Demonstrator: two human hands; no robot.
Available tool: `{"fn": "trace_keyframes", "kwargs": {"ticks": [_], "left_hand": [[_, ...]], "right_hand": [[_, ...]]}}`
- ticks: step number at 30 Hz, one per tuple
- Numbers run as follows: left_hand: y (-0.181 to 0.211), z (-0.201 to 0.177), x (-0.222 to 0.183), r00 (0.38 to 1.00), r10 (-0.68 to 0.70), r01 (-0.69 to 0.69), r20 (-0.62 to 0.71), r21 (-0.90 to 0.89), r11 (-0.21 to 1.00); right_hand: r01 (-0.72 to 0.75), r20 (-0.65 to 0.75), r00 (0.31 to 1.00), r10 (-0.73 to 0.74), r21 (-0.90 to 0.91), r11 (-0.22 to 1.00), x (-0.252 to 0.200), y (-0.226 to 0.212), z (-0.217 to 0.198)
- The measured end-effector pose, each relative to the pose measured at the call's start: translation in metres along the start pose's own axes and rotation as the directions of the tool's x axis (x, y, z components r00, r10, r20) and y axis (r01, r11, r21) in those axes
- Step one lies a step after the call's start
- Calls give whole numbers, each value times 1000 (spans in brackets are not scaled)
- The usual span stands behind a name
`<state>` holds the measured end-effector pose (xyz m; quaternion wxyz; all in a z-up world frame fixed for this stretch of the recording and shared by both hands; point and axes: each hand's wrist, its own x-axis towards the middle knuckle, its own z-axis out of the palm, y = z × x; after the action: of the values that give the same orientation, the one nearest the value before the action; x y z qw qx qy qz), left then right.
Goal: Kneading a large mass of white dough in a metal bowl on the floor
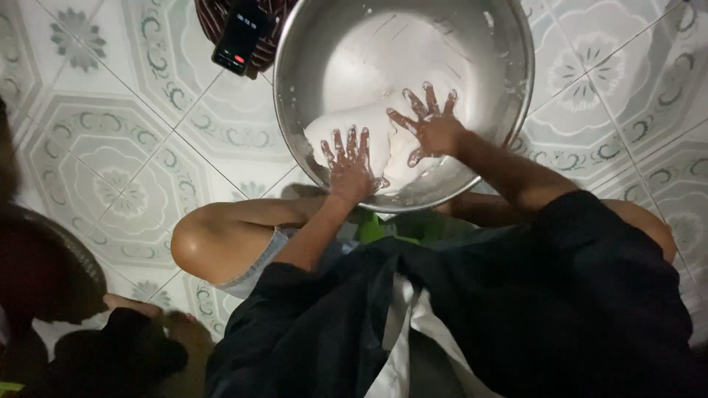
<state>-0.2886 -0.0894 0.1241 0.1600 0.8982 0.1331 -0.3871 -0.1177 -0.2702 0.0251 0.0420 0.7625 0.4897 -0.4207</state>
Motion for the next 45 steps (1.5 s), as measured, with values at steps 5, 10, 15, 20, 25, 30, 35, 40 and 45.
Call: {"fn": "trace_keyframes", "kwargs": {"ticks": [5,10,15,20,25,30,35,40,45], "left_hand": [[-4,41,28,946,114,-52,-305,204,977],[-14,75,91,873,111,-17,-474,198,980],[-1,57,112,657,112,81,-746,217,973],[-1,18,88,993,-71,84,-96,142,986],[-20,-45,74,986,-141,129,-87,-135,983],[-19,-30,86,952,-301,304,46,-104,947],[-12,-14,116,937,-341,346,-75,71,935],[-12,-18,162,927,-353,372,-131,179,911],[-27,-48,203,924,-190,218,-332,48,975]], "right_hand": [[-108,-141,985,103,-30,994,-12,-46,-23],[-313,-259,916,305,11,950,33,-57,-22],[-521,-838,530,125,-205,829,67,-44,10],[-413,-206,891,405,4,911,37,-56,-21],[-327,-95,936,338,117,938,-10,-11,-80],[-467,164,879,448,492,735,7,32,-73],[-432,-147,832,534,432,792,35,44,-39],[-481,-311,723,617,415,772,60,46,-39],[-590,-206,574,793,567,575,63,35,-37]]}}
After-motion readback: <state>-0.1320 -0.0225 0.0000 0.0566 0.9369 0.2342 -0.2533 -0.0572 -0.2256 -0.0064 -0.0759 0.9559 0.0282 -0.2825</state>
